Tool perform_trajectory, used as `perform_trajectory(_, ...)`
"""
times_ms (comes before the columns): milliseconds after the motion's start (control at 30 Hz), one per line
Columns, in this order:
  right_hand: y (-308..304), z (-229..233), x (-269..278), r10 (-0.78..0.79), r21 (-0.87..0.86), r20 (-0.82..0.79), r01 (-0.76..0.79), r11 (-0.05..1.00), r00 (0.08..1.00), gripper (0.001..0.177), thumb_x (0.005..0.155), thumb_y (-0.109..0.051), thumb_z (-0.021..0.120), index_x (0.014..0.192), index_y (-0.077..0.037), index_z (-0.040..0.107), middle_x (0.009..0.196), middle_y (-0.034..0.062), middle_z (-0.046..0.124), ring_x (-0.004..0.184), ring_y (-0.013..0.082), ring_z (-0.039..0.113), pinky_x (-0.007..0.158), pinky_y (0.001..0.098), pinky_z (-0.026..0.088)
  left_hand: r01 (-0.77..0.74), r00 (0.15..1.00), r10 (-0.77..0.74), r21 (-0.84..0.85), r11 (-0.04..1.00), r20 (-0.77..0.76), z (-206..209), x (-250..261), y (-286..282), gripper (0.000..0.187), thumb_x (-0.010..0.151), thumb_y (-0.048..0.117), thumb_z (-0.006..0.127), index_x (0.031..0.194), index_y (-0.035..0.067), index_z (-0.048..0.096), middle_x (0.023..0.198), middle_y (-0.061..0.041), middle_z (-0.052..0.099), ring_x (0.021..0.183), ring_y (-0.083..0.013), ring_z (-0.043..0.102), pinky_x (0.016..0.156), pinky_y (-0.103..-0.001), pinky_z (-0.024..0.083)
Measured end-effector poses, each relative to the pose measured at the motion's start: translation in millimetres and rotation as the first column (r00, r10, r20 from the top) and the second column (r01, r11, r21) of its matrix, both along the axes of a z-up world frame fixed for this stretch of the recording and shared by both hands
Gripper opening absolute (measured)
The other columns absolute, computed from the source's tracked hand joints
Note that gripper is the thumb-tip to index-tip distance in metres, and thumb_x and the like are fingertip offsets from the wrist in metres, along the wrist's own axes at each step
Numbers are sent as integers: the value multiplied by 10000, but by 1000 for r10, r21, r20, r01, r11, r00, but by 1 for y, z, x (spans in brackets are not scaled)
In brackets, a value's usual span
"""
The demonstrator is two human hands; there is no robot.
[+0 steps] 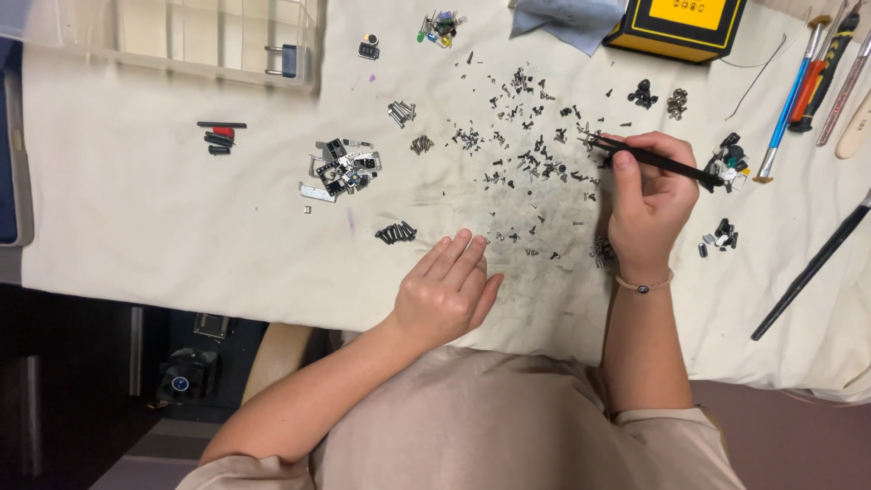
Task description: Sorting tiny electronic or mechanical components using tweezers on a white work surface.
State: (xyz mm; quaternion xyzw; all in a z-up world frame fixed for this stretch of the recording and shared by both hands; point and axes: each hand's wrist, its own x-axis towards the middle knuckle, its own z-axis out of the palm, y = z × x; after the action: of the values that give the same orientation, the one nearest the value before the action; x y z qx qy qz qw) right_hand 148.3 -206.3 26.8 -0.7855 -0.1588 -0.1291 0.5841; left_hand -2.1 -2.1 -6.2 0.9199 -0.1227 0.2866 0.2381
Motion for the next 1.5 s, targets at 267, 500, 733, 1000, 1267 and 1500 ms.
perform_trajectory(267, -10, -4, 0, -52, -18, 10, 52, 998, 999, 83, 1085, 34, 614, 1069, 33, 532, 1008, 180, 711, 1058, 299, 746, 1244, 500, 314, 0, 1000, 0, 1, 1000, 2, 1, 0, 0, 248, 902, 275, 728, 917, 31, 772, 1039, -143, 791, 1060, -287, 757, 968, -411, 576)
perform_trajectory(500, -11, -6, -2, -72, -20, 47, 73, 997, 996, 79, 1076, 52, 623, 1055, 37, 548, 999, 190, 724, 1074, 318, 742, 1244, 499, 311, -6, 1000, 6, -15, 1000, -2, 2, 0, -1, 240, 903, 267, 725, 908, 32, 771, 1029, -143, 792, 1052, -285, 759, 966, -408, 576)
perform_trajectory(733, -5, 6, -8, -174, -51, 37, 176, 983, 984, 16, 1083, -14, 606, 1095, -9, 597, 825, 40, 514, 650, 57, 355, 1295, 520, 433, 81, 997, -81, 56, 995, 8, 16, 3, 12, 206, 931, 256, 782, 856, 70, 736, 1103, -108, 772, 1095, -272, 736, 947, -367, 592)
perform_trajectory(1000, -22, 4, 0, -201, -66, 8, 201, 977, 980, 61, 1085, 28, 576, 1137, 61, 569, 1119, 159, 574, 1001, 241, 642, 905, 311, 548, 71, 997, -72, 78, 994, 9, 18, 5, 12, 205, 947, 263, 763, 881, 69, 767, 1098, -98, 784, 1107, -260, 736, 952, -357, 591)
perform_trajectory(1267, -32, 7, -3, -237, -158, -81, 222, 962, 968, 70, 1081, -6, 580, 1127, 43, 597, 1056, 126, 607, 899, 185, 592, 780, 270, 467, 79, 997, -80, 68, 995, 9, 20, 5, 12, 207, 954, 254, 743, 876, 62, 758, 1095, -108, 782, 1090, -269, 741, 942, -363, 593)
perform_trajectory(1500, -35, 7, -1, -221, -281, -39, 201, 938, 975, 118, 1024, 145, 619, 1083, 52, 659, 852, 148, 652, 885, 230, 691, 1180, 498, 374, 4, 1000, -5, 15, 1000, 14, 4, 2, 2, 259, 928, 297, 698, 911, 51, 773, 1035, -125, 795, 1041, -273, 762, 963, -398, 577)
